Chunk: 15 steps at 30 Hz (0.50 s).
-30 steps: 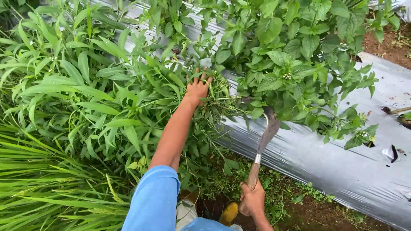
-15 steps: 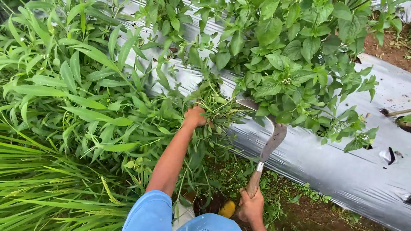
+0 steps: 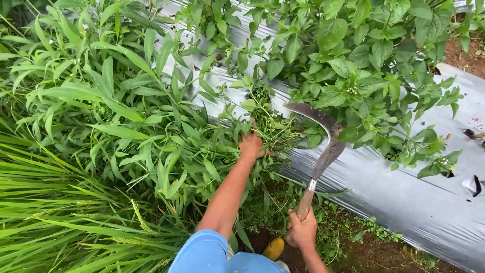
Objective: The person uses a sickle to cut weeds growing along the edge of a plastic-covered crop bed. They gather the cut weeds into bunches with their left hand and toss them onto the plastic sheeting.
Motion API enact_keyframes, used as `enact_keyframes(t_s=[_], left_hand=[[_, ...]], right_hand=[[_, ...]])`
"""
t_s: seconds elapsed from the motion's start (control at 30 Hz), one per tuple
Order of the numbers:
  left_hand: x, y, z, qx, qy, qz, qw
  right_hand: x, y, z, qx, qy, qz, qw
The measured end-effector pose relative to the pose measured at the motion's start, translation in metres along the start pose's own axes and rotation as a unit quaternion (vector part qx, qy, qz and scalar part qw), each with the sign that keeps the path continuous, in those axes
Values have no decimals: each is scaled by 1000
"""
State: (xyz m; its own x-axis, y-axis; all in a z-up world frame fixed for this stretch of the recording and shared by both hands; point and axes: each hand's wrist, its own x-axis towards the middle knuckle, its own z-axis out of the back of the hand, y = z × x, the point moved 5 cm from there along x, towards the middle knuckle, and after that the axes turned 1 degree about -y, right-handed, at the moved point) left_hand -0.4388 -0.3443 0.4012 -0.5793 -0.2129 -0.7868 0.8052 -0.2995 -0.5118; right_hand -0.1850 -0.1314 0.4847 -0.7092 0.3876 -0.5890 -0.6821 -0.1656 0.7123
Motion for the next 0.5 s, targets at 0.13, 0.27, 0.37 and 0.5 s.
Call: enact_keyframes(t_s=[0.13, 0.27, 0.37, 0.5], left_hand=[[-4, -18, -11, 380, -91, -110, 914], [-25, -46, 31, 421, -128, -133, 888], [-19, -67, 58, 475, -186, -279, 814], [-52, -75, 94, 534, -238, -290, 758]], right_hand=[[2, 19, -10, 1, 9, 22, 1000], [10, 51, -25, -29, 65, 24, 997], [5, 90, -28, -36, 87, 79, 992], [19, 85, -58, -75, 128, 90, 985]])
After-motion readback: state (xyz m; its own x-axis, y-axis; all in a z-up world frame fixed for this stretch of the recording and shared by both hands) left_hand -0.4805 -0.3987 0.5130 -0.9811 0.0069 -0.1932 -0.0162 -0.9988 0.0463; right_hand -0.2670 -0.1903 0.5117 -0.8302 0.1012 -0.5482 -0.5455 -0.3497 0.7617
